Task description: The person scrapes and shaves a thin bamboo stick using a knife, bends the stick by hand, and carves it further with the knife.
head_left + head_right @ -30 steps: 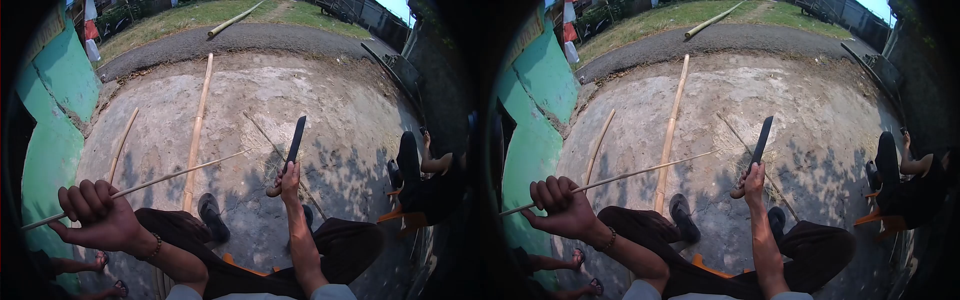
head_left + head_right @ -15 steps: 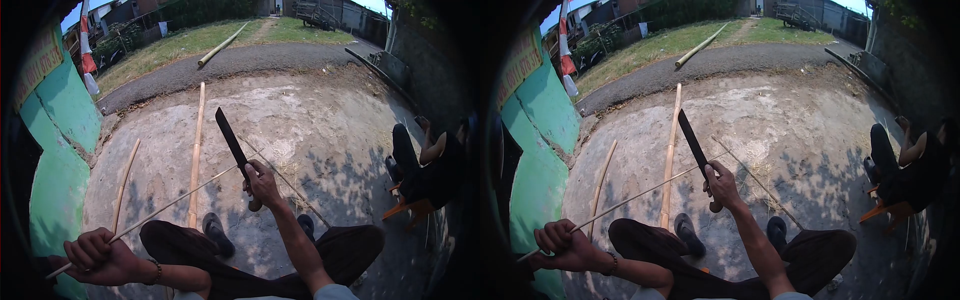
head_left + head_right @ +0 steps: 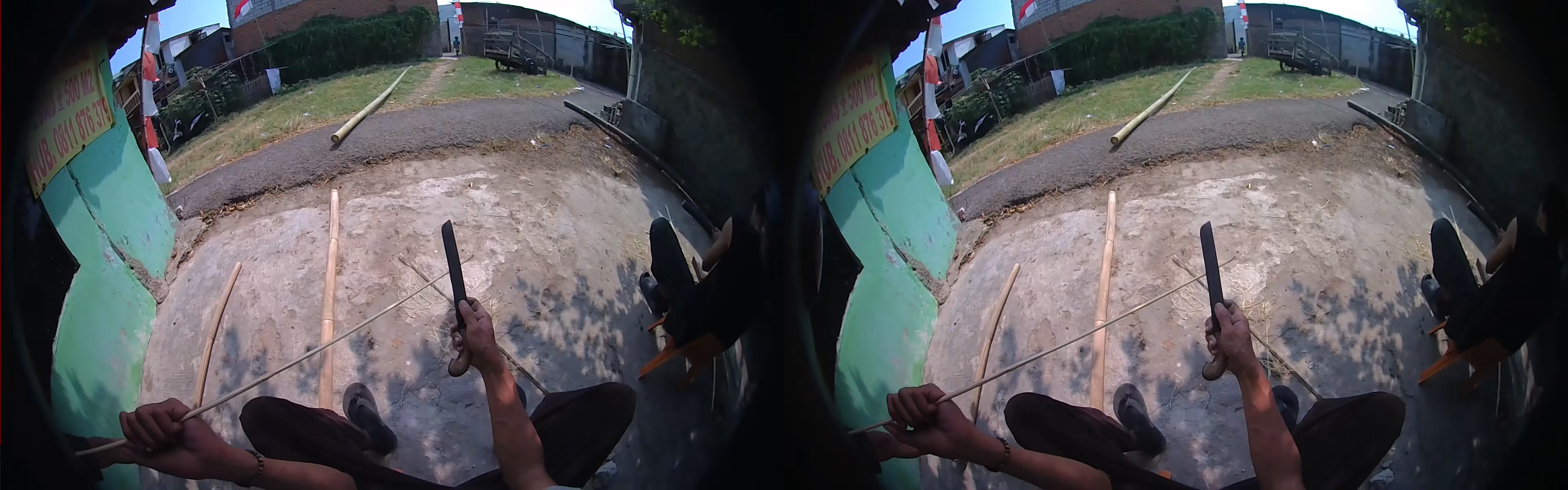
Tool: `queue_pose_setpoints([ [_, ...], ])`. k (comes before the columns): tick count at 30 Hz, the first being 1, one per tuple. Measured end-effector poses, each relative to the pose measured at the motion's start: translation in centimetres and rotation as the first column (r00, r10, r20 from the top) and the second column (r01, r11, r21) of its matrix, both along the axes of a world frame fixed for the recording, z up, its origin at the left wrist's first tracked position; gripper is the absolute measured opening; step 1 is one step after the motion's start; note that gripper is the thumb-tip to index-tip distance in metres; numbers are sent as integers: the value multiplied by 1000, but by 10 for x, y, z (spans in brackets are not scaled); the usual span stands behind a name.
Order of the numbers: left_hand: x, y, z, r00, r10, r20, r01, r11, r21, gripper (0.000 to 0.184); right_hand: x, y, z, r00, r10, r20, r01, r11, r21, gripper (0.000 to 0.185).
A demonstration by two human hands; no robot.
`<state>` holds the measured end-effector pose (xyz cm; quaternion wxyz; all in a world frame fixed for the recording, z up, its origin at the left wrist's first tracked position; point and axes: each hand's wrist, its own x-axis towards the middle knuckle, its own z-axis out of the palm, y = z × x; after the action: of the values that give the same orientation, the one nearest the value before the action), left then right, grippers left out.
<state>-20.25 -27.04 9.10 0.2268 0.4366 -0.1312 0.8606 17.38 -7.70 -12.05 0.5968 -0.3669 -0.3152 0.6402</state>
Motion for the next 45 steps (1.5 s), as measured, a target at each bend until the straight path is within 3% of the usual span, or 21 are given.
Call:
queue_pose_setpoints([
  [5, -1, 43, -16, 996, -77, 47, 80, 994, -69, 43, -27, -21, 37, 962, 255, 96, -265, 957, 117, 23],
  [7, 12, 67, -22, 986, -84, 142, 100, 989, -111, 42, -41, -31, 55, 924, 327, 196, -358, 921, 152, 24],
  [9, 24, 90, -29, 942, -33, 335, 111, 970, -217, 45, -47, -38, 67, 927, 330, 178, -360, 917, 173, 25],
  [11, 27, 112, -42, 917, 33, 397, 96, 949, -301, 48, -43, -42, 72, 973, 209, 96, -226, 945, 237, 22],
  [13, 26, 121, -45, 893, 28, 450, 133, 937, -322, 49, -32, -40, 76, 998, -12, -68, 30, 962, 271, 19],
  [15, 24, 127, -46, 813, 222, 539, 55, 891, -450, 49, -14, -32, 75, 943, -291, -164, 325, 912, 250, 18],
  [17, 10, 128, -54, 806, 223, 548, 54, 894, -444, 50, 10, -26, 65, 860, -445, -252, 501, 832, 240, 18],
  [21, -2, 128, -59, 788, 244, 565, 10, 913, -409, 52, 45, -13, 23, 758, -620, -202, 643, 762, 76, 28],
  [25, 3, 133, -62, 747, 219, 628, 79, 908, -411, 52, 55, -5, -9, 825, -422, -376, 426, 901, -76, 33],
  [26, 6, 135, -61, 748, 211, 629, 86, 909, -407, 52, 52, -3, -7, 875, -328, -356, 306, 945, -117, 39],
  [27, 9, 137, -62, 751, 206, 627, 92, 908, -408, 52, 47, -5, -9, 871, -336, -358, 313, 942, -123, 39],
  [30, 17, 143, -64, 764, 191, 616, 111, 902, -418, 52, 18, -18, 37, 946, -298, 130, 296, 955, 35, 64],
  [31, 17, 146, -66, 767, 195, 612, 112, 898, -426, 52, 20, -18, 45, 946, -298, 129, 298, 954, 25, 64],
  [34, 17, 152, -74, 781, 159, 604, 138, 899, -416, 52, 27, -9, 57, 999, -47, 24, 43, 989, 144, 52],
  [45, 39, 187, -99, 730, 122, 673, 277, 847, -455, 54, -3, 13, 63, 978, -36, -205, 53, 996, 77, 40],
])
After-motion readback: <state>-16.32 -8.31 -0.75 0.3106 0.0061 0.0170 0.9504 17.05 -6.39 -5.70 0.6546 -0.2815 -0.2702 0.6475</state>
